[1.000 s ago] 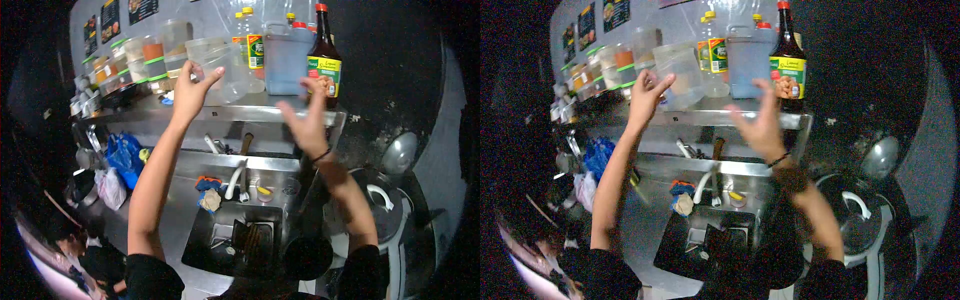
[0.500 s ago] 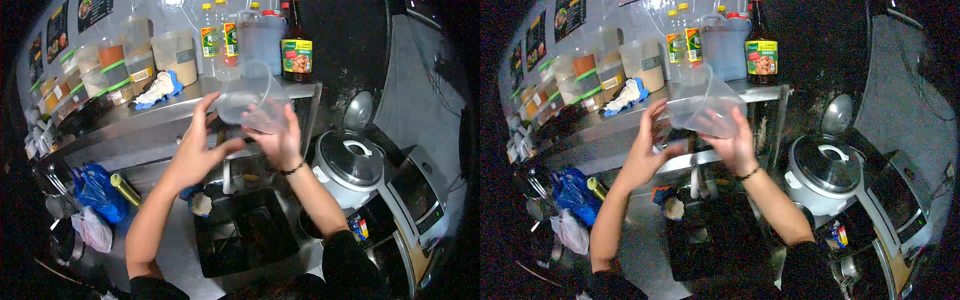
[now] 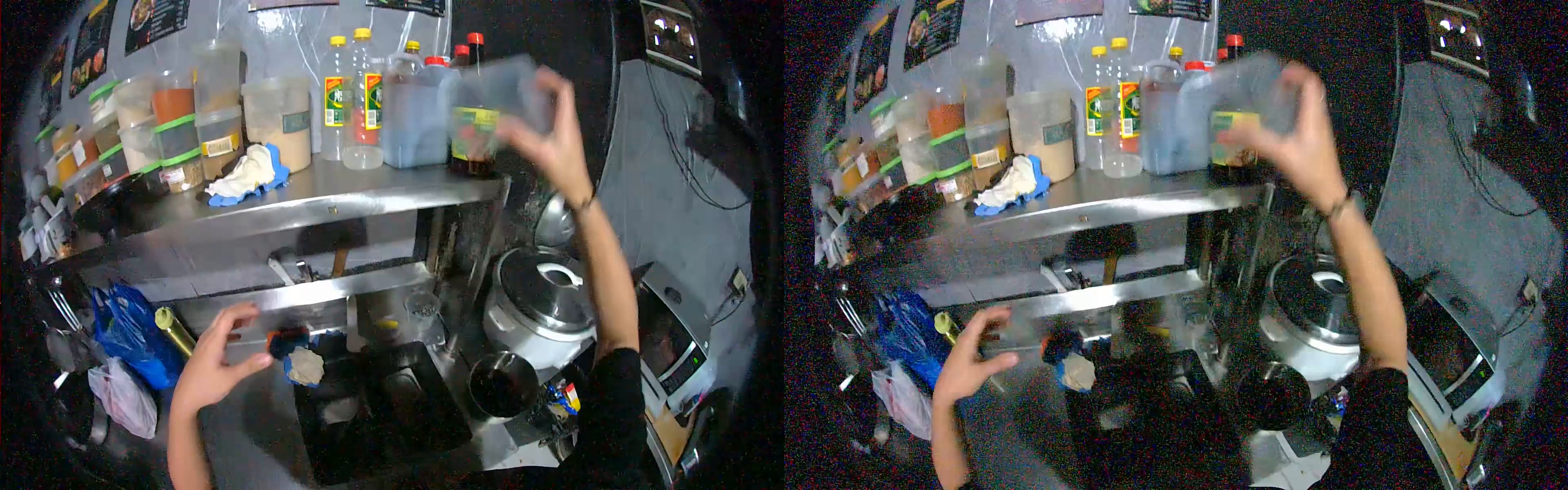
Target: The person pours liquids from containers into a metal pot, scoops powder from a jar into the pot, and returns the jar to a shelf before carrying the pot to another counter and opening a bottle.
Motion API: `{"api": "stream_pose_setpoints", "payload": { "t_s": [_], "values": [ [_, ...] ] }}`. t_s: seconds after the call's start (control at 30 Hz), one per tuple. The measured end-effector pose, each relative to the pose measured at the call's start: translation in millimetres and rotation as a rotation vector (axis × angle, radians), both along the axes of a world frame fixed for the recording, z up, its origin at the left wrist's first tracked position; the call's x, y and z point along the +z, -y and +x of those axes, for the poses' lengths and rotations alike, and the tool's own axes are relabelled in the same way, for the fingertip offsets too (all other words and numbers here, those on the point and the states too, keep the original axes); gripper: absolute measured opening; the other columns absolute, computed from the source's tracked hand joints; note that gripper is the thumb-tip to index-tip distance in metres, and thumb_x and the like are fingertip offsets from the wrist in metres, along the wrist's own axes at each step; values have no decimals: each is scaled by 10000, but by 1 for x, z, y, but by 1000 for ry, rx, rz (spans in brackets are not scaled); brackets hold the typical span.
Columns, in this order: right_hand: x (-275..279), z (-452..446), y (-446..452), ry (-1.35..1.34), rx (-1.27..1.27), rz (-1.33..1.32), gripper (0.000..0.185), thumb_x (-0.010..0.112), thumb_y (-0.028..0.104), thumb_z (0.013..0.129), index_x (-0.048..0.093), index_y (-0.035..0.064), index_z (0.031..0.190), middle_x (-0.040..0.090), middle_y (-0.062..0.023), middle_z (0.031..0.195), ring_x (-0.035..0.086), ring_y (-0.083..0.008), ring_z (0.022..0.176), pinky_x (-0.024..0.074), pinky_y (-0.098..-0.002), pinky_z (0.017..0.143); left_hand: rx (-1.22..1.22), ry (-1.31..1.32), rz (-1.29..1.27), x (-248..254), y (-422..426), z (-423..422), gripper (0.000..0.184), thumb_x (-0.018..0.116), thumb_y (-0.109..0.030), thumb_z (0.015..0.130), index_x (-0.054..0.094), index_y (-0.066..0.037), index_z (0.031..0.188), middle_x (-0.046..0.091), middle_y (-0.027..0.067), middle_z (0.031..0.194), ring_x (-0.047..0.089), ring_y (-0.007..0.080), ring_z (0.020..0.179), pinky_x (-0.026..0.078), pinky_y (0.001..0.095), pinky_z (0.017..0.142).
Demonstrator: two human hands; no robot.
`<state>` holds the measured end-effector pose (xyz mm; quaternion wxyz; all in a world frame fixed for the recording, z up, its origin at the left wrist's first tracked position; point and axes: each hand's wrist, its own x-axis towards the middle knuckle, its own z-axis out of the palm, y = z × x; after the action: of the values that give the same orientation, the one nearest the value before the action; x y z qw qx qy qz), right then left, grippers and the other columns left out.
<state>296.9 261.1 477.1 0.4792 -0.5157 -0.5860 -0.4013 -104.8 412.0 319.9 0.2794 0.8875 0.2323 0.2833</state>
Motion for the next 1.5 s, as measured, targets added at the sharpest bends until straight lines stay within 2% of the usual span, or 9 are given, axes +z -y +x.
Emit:
{"api": "stream_pose_setpoints", "payload": {
  "t_s": [0.1, 0.27, 0.47, 0.57, 0.7, 0.87, 1.03, 1.1, 1.5],
  "values": [
    [92, 62, -31, 411, -519, 467, 803, 757, 472, 516, 461, 9, 1101, 508, -196, 1066, 507, -340, 980, 418, -361, 854, 16, 166, -157, -6, -4, -16, 554, 700, -175, 681, 423, -56, 1146, 432, 113, 1216, 457, 224, 1079, 378, 349, 881],
    [150, 115, -93, -27, -406, 231, 855, 723, 545, 506, 479, -11, 1108, 529, -230, 1069, 531, -371, 964, 434, -386, 839, 81, 186, -250, -28, -7, -28, 556, 702, -140, 672, 429, -46, 1146, 449, 101, 1202, 472, 218, 1069, 388, 345, 868],
    [135, 120, -124, -124, -554, -148, 931, 671, 606, 510, 434, -8, 1169, 532, -247, 1064, 509, -361, 1022, 419, -383, 867, 182, 135, -344, -54, -13, -54, 488, 688, -117, 695, 449, -49, 1116, 484, 83, 1145, 519, 210, 1008, 418, 326, 825],
    [99, 71, -126, 119, -871, 390, 711, 644, 507, 604, 487, 34, 1111, 507, -193, 1119, 503, -335, 1029, 420, -373, 848, 148, 204, -391, -59, -16, -63, 488, 683, -113, 699, 445, -53, 1120, 490, 74, 1140, 521, 207, 1004, 416, 321, 824],
    [70, -15, -153, 305, -149, 344, 458, 652, 307, 698, 514, 54, 1054, 531, -139, 1019, 506, -261, 983, 405, -334, 839, 106, 263, -423, -64, -17, -65, 457, 657, -98, 723, 444, -56, 1125, 485, 76, 1153, 516, 205, 1010, 414, 316, 823],
    [0, -112, -270, -157, 3, -314, 848, 706, 509, 561, 350, 126, 1229, 449, -236, 1147, 394, -378, 1117, 361, -436, 907, 73, 494, -525, -115, -9, -39, 447, 655, -170, 730, 435, -55, 1102, 546, 84, 1064, 541, 193, 935, 427, 312, 796],
    [10, -120, -352, -376, 166, -46, 1053, 749, 567, 457, 301, 7, 1229, 437, -225, 1188, 431, -345, 1105, 365, -399, 922, -268, 79, -362, -219, 7, -79, 400, 564, -56, 757, 423, -28, 1130, 447, 86, 1102, 463, 172, 1007, 387, 308, 852],
    [11, -123, -360, -439, 117, -62, 1008, 773, 533, 443, 331, 25, 1193, 475, -214, 1143, 469, -332, 1068, 387, -386, 893, -242, 272, -1108, -245, 31, -104, 376, 578, -222, 825, 460, -37, 1130, 434, 76, 1156, 429, 161, 1093, 358, 317, 914],
    [15, -114, -224, -264, 163, 240, 657, 770, 416, 572, 450, 21, 988, 457, -141, 980, 448, -238, 894, 373, -306, 812, -96, 542, -578, -148, 24, -85, 438, 517, 27, 798, 366, -35, 1204, 471, 86, 1149, 491, 159, 1010, 409, 279, 841]
  ]
}}
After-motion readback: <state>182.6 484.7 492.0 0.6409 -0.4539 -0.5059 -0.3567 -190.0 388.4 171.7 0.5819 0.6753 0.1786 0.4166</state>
